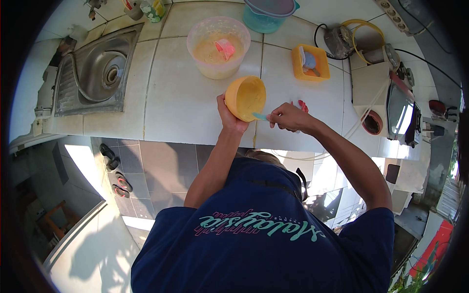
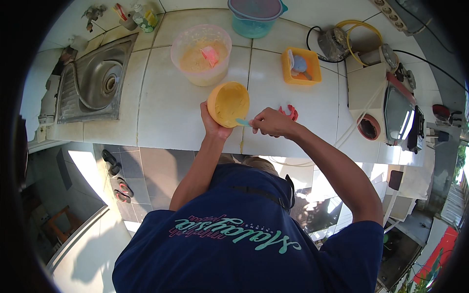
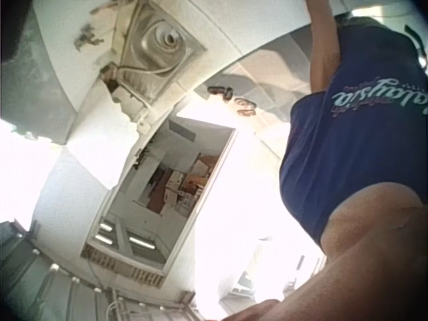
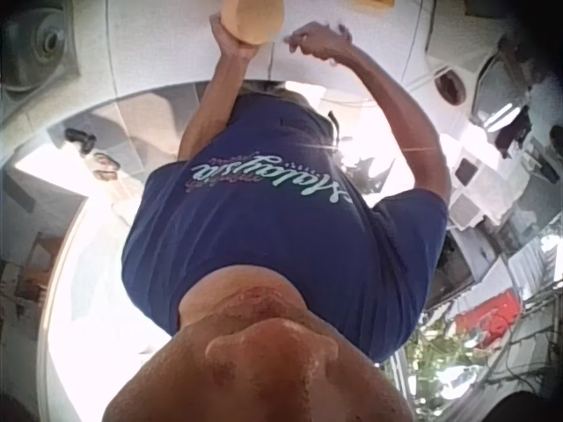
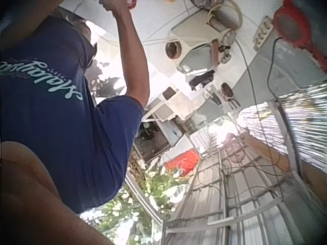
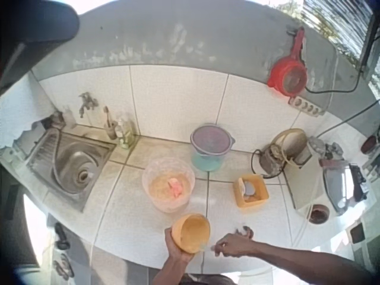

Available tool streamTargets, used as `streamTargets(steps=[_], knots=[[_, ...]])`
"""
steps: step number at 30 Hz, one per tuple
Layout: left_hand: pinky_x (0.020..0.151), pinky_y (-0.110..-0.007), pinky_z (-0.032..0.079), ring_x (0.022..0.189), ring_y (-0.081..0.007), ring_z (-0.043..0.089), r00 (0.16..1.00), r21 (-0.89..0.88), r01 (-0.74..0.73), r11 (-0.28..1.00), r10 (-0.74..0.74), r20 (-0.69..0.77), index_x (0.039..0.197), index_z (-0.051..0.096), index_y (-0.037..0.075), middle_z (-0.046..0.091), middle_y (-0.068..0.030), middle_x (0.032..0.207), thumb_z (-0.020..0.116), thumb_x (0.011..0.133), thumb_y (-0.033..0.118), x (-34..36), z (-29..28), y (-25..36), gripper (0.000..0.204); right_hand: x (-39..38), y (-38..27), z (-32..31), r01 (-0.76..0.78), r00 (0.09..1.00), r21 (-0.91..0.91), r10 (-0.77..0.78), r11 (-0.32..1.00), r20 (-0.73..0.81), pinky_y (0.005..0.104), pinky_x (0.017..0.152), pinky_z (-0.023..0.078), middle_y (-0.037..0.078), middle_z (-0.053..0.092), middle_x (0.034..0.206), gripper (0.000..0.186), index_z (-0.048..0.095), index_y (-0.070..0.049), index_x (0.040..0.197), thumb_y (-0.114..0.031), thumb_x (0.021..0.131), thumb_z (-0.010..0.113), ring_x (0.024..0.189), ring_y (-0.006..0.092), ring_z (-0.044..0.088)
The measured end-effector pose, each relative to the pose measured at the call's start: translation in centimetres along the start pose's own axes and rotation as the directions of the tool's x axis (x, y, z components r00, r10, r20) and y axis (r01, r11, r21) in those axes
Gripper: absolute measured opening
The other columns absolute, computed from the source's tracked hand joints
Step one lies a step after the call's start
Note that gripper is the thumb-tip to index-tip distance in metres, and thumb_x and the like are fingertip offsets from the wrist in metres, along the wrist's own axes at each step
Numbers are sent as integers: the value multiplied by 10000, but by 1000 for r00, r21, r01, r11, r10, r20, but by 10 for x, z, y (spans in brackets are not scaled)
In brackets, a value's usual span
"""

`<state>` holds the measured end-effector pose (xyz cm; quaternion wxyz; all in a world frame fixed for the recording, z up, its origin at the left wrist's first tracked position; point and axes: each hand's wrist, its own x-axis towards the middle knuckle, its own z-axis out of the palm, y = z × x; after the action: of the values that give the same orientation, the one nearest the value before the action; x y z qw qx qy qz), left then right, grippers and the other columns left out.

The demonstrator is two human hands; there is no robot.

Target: Mixing a yellow dental material in a bowl and spreading it onto an impression tray.

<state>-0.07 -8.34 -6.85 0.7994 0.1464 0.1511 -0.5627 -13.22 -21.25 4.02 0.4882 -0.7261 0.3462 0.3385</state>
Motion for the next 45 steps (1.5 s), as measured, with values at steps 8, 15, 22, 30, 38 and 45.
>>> streamTargets(steps=[8, 15, 22, 30, 38, 45], knots=[[894, -414, 521, 1075, -222, 600, 994, -7, -32, 999, 31, -109, 1161, 560, 125, 605, -47, 1166, 413, 923, 397, -9, -1, -11, 390, 9, 13, -3, 70, 936, -230, -143, 971, -321, 443, 513, 478, 156, 605, 594, 367, 694, -25, 826, -321, 963, 526, 554, 329, 623], [918, -404, 508, 1102, -227, 589, 995, 14, -40, 999, 41, -95, 1172, 550, 116, 603, -50, 1186, 413, 932, 405, -11, 8, -4, 400, 15, 12, 7, 264, 901, -289, -342, 920, -266, 458, 553, 498, 178, 635, 659, 376, 662, -17, 822, -320, 978, 505, 610, 352, 644], [941, -431, 501, 1121, -233, 582, 997, -5, -21, 1000, 21, -72, 1211, 550, 99, 595, -58, 1209, 391, 936, 399, 2, 11, 2, 438, 8, -2, -9, 29, 876, -329, -183, 944, -447, 474, 652, 504, 181, 659, 700, 369, 666, -30, 784, -312, 969, 515, 681, 345, 657], [893, -422, 523, 1080, -221, 601, 994, 37, -29, 999, 33, -102, 1176, 551, 119, 612, -47, 1150, 391, 938, 415, 0, 10, -7, 412, -6, -2, -5, 10, 773, -756, -485, 654, -409, 352, 515, 490, 64, 603, 656, 272, 620, -52, 813, -284, 948, 574, 609, 231, 632], [921, -428, 520, 1114, -261, 591, 1000, 56, 1, 998, -1, 13, 1205, 540, 97, 584, -96, 1248, 372, 936, 411, -7, 17, 4, 447, -2, 13, -23, 72, 509, -778, -694, 624, -510, 380, 532, 508, 73, 604, 753, 190, 602, -70, 881, -249, 941, 580, 658, 258, 643], [948, -452, 500, 1122, -283, 586, 991, 101, -126, 987, 122, 48, 1206, 550, 83, 584, -118, 1258, 339, 932, 407, -2, 25, -1, 473, -28, -6, 57, 73, 997, 753, -35, 654, -66, 228, 453, 315, -34, 535, 629, 314, 692, -11, 1005, -280, 1002, 531, 456, 31, 360]])
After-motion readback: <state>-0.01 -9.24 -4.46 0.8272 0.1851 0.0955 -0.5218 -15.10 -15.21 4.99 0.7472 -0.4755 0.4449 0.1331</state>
